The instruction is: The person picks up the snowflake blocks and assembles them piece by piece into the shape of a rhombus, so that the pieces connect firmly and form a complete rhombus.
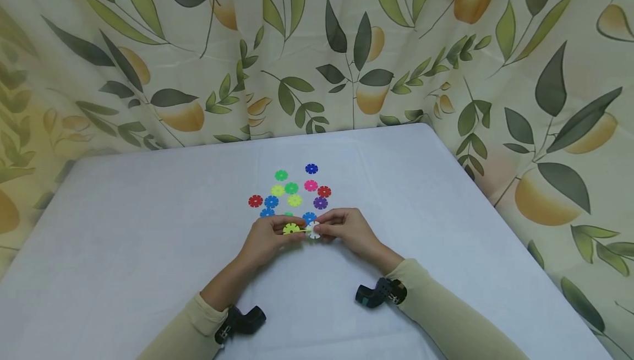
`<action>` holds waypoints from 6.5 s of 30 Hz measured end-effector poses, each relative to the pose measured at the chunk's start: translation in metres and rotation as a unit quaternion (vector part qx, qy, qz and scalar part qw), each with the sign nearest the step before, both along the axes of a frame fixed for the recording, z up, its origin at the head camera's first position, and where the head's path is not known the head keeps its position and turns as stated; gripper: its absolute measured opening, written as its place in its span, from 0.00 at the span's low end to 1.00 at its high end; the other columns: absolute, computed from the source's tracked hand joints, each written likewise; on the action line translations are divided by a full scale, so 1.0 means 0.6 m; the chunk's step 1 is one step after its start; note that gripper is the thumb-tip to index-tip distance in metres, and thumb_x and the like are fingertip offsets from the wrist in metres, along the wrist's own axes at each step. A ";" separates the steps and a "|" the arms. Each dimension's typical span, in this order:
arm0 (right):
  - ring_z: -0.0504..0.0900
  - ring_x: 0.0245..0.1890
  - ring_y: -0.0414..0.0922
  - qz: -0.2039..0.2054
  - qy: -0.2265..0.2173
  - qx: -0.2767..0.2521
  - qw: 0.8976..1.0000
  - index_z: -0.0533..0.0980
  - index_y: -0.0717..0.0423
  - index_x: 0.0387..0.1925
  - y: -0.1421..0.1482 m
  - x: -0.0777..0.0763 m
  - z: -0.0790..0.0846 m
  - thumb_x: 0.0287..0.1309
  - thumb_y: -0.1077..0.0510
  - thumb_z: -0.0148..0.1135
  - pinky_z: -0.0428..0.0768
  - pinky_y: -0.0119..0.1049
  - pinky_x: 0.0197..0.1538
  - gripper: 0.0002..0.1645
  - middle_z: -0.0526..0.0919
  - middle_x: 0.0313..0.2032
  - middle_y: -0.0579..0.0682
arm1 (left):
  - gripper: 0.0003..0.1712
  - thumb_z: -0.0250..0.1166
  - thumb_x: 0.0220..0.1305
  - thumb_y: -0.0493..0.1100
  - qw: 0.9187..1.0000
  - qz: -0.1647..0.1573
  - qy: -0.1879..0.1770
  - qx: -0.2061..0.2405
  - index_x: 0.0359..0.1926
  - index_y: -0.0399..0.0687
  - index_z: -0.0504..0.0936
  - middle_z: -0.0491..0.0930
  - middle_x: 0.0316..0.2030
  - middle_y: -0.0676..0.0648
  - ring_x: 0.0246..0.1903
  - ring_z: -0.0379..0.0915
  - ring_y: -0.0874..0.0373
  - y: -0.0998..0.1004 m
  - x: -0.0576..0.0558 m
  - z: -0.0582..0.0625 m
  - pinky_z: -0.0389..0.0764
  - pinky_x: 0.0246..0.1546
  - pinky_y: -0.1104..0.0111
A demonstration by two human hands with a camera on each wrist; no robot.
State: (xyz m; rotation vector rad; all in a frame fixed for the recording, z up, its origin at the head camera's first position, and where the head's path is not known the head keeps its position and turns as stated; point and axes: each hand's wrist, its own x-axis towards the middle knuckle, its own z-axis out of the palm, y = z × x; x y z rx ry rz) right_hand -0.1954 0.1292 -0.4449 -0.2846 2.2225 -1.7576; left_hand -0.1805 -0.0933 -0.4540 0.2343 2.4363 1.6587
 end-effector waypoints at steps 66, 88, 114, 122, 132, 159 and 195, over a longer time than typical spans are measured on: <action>0.86 0.38 0.43 0.042 0.076 -0.021 0.996 0.85 0.61 0.40 -0.005 0.006 -0.009 0.55 0.62 0.71 0.82 0.32 0.45 0.10 0.89 0.37 0.53 | 0.22 0.76 0.51 0.58 0.999 0.022 -0.037 0.029 0.47 0.57 0.88 0.88 0.41 0.52 0.45 0.82 0.60 -0.004 0.001 0.003 0.79 0.41 0.69; 0.81 0.47 0.46 -0.056 0.082 0.201 0.974 0.83 0.52 0.52 0.033 -0.130 0.023 0.61 0.51 0.68 0.77 0.37 0.43 0.19 0.86 0.50 0.50 | 0.16 0.74 0.55 0.55 0.998 0.032 -0.050 0.002 0.45 0.60 0.89 0.88 0.36 0.55 0.45 0.78 0.58 -0.003 -0.005 0.003 0.76 0.36 0.68; 0.77 0.42 0.47 -0.039 0.099 0.270 0.957 0.84 0.54 0.46 0.017 -0.149 0.023 0.54 0.53 0.74 0.76 0.37 0.46 0.18 0.85 0.41 0.51 | 0.17 0.74 0.55 0.56 0.999 0.033 -0.040 -0.009 0.46 0.61 0.89 0.88 0.39 0.56 0.51 0.75 0.56 -0.005 -0.006 0.007 0.75 0.36 0.68; 0.82 0.39 0.46 -0.082 0.109 0.219 0.966 0.82 0.56 0.44 0.027 -0.122 0.004 0.55 0.58 0.73 0.80 0.40 0.47 0.15 0.86 0.39 0.51 | 0.18 0.73 0.55 0.59 0.998 0.032 -0.047 -0.007 0.47 0.62 0.88 0.87 0.39 0.56 0.50 0.76 0.58 -0.002 -0.004 -0.004 0.76 0.38 0.68; 0.86 0.37 0.43 -0.106 0.042 0.112 0.987 0.82 0.59 0.48 0.040 -0.083 -0.001 0.60 0.60 0.68 0.83 0.32 0.42 0.15 0.87 0.41 0.55 | 0.17 0.74 0.55 0.56 0.998 0.042 -0.038 -0.011 0.46 0.62 0.89 0.87 0.39 0.56 0.48 0.77 0.58 -0.005 -0.004 0.000 0.77 0.36 0.69; 0.84 0.28 0.40 -0.040 -0.048 0.018 0.998 0.81 0.65 0.48 0.034 -0.021 0.006 0.58 0.60 0.69 0.83 0.30 0.37 0.17 0.88 0.35 0.54 | 0.18 0.73 0.55 0.57 0.999 0.038 -0.029 -0.016 0.47 0.61 0.88 0.88 0.40 0.56 0.52 0.76 0.58 -0.002 -0.003 0.003 0.76 0.42 0.66; 0.84 0.28 0.40 -0.012 -0.066 0.018 0.998 0.83 0.64 0.45 0.015 -0.006 0.018 0.57 0.61 0.70 0.83 0.32 0.34 0.15 0.89 0.35 0.53 | 0.16 0.74 0.55 0.54 0.998 0.042 -0.012 -0.044 0.46 0.62 0.89 0.86 0.47 0.55 0.52 0.76 0.57 0.002 0.001 0.005 0.76 0.42 0.67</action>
